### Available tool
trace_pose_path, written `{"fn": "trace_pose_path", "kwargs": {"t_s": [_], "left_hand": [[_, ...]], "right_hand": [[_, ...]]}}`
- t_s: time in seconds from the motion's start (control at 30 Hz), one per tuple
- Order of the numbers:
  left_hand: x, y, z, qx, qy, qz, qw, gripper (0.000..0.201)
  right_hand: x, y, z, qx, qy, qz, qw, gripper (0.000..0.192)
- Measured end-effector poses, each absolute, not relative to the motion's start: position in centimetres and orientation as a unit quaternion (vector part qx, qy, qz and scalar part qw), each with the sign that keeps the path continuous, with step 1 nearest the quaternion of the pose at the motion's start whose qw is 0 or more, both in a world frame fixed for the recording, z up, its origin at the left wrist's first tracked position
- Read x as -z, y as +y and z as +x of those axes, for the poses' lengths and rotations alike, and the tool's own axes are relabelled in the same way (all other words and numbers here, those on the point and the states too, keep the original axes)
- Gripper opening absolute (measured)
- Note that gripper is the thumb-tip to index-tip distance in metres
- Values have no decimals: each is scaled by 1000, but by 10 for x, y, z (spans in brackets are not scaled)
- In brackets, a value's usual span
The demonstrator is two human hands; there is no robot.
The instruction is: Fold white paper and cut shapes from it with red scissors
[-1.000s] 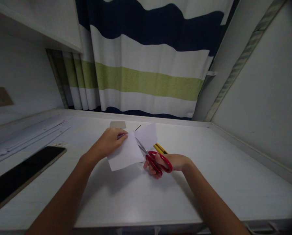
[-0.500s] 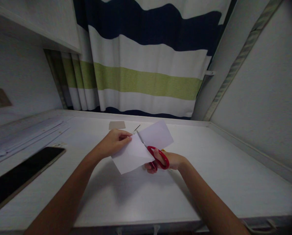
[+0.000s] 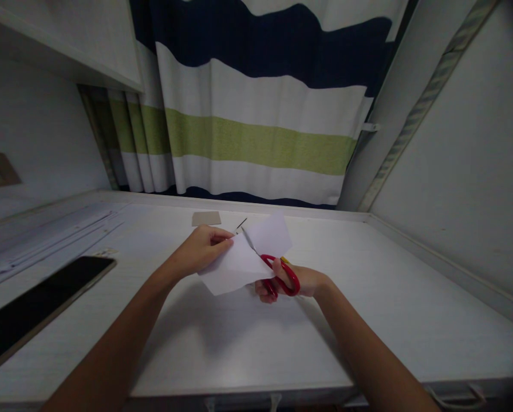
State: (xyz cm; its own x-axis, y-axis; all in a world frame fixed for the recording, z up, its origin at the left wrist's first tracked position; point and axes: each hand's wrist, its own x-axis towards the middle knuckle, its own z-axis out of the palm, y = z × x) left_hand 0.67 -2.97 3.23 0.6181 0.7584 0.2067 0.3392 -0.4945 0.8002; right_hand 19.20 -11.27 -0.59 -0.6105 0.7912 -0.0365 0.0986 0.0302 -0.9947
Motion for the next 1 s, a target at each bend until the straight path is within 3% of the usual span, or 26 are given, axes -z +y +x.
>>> {"fn": "trace_pose_path", "kwargs": {"t_s": [1.0], "left_hand": [[-32,-29,6,-279,339,813,383,27]], "right_hand": [[12,-110,192,-576,-652,-376,317,51]]}}
